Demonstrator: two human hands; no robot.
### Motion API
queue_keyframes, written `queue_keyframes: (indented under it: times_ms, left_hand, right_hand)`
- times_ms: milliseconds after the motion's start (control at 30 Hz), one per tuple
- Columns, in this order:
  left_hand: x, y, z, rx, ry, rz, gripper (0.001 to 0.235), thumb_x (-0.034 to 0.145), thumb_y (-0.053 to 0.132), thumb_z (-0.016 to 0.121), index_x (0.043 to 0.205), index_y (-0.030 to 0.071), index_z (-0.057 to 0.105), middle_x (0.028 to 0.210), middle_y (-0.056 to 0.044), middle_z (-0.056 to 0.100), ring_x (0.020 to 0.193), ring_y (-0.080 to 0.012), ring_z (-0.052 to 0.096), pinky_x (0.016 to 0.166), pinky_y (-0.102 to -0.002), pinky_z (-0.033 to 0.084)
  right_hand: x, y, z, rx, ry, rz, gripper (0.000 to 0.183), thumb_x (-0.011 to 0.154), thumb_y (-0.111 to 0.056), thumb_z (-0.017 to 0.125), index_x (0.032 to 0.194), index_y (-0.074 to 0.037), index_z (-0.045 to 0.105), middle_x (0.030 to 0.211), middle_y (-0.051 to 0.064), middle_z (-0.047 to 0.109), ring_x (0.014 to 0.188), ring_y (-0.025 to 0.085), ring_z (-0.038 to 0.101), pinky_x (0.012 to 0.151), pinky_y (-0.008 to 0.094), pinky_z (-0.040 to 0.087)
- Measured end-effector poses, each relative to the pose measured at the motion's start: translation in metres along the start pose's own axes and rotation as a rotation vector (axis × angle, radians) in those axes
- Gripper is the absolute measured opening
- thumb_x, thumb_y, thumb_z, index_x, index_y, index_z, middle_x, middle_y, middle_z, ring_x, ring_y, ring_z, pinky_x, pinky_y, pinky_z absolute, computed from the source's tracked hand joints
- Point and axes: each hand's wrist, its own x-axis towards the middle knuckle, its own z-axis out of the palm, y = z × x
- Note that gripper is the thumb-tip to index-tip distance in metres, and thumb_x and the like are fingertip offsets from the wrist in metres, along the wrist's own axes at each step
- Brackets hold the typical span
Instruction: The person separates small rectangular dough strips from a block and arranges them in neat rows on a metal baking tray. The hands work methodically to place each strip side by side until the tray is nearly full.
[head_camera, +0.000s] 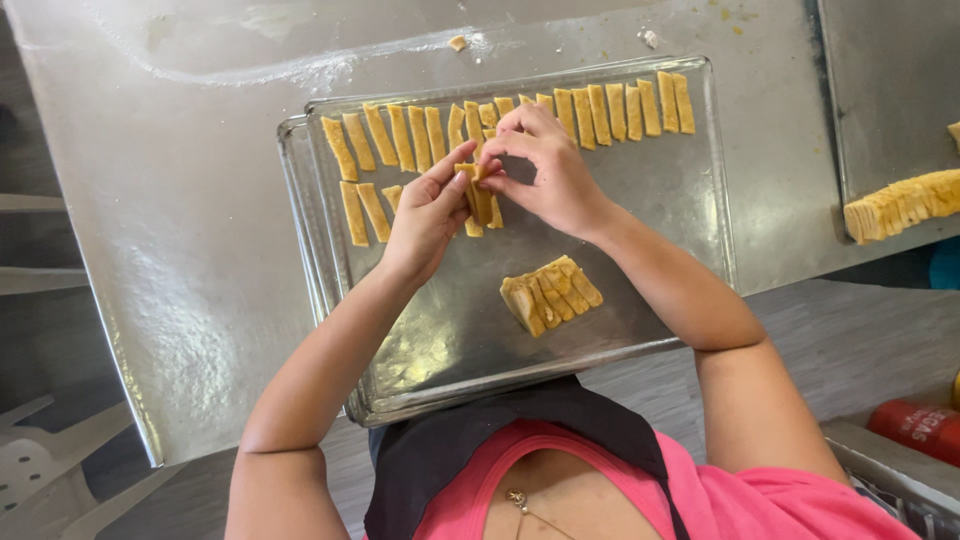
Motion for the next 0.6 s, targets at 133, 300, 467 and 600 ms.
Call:
queue_keyframes:
  times_ms: [133, 300, 467, 600]
  left_hand:
    - [0.000, 0.001, 0.000, 0.056, 0.048, 0.040, 0.048, 0.108, 0.010, 0.047, 0.154, 0.000, 0.040, 0.136, -0.017, 0.065, 0.125, -0.0223, 0.065, 0.108, -0.037, 0.056]
    - [-0.001, 0.008, -0.008, 0.157, 0.113, 0.160, 0.041, 0.102, 0.003, 0.059, 0.143, -0.004, 0.054, 0.124, -0.016, 0.073, 0.118, -0.0210, 0.071, 0.104, -0.035, 0.060]
    - [-0.002, 0.005, -0.005, 0.292, 0.161, 0.188, 0.032, 0.093, 0.000, 0.074, 0.124, -0.003, 0.069, 0.112, -0.012, 0.077, 0.105, -0.0153, 0.074, 0.094, -0.029, 0.062]
    - [0.001, 0.005, 0.000, 0.317, 0.158, 0.209, 0.026, 0.090, -0.001, 0.080, 0.115, -0.002, 0.072, 0.106, -0.009, 0.076, 0.099, -0.0122, 0.072, 0.090, -0.028, 0.061]
  right_hand:
    - [-0.008, 0.007, -0.025, 0.349, -0.180, 0.042, 0.018, 0.088, -0.004, 0.085, 0.097, -0.011, 0.071, 0.109, 0.001, 0.070, 0.110, 0.016, 0.065, 0.103, 0.031, 0.051]
    - [-0.019, 0.030, -0.031, 0.390, -0.371, 0.368, 0.017, 0.082, -0.008, 0.084, 0.096, -0.012, 0.075, 0.095, -0.003, 0.075, 0.090, 0.011, 0.071, 0.088, 0.028, 0.056]
    - [-0.010, 0.038, -0.006, -0.123, -0.108, -0.015, 0.023, 0.078, -0.010, 0.089, 0.095, -0.009, 0.074, 0.096, 0.004, 0.068, 0.092, 0.021, 0.065, 0.081, 0.037, 0.051]
    - [-0.010, 0.025, -0.014, 0.164, -0.067, 0.062, 0.024, 0.092, -0.008, 0.085, 0.111, -0.009, 0.070, 0.110, 0.005, 0.064, 0.099, 0.018, 0.065, 0.086, 0.032, 0.054]
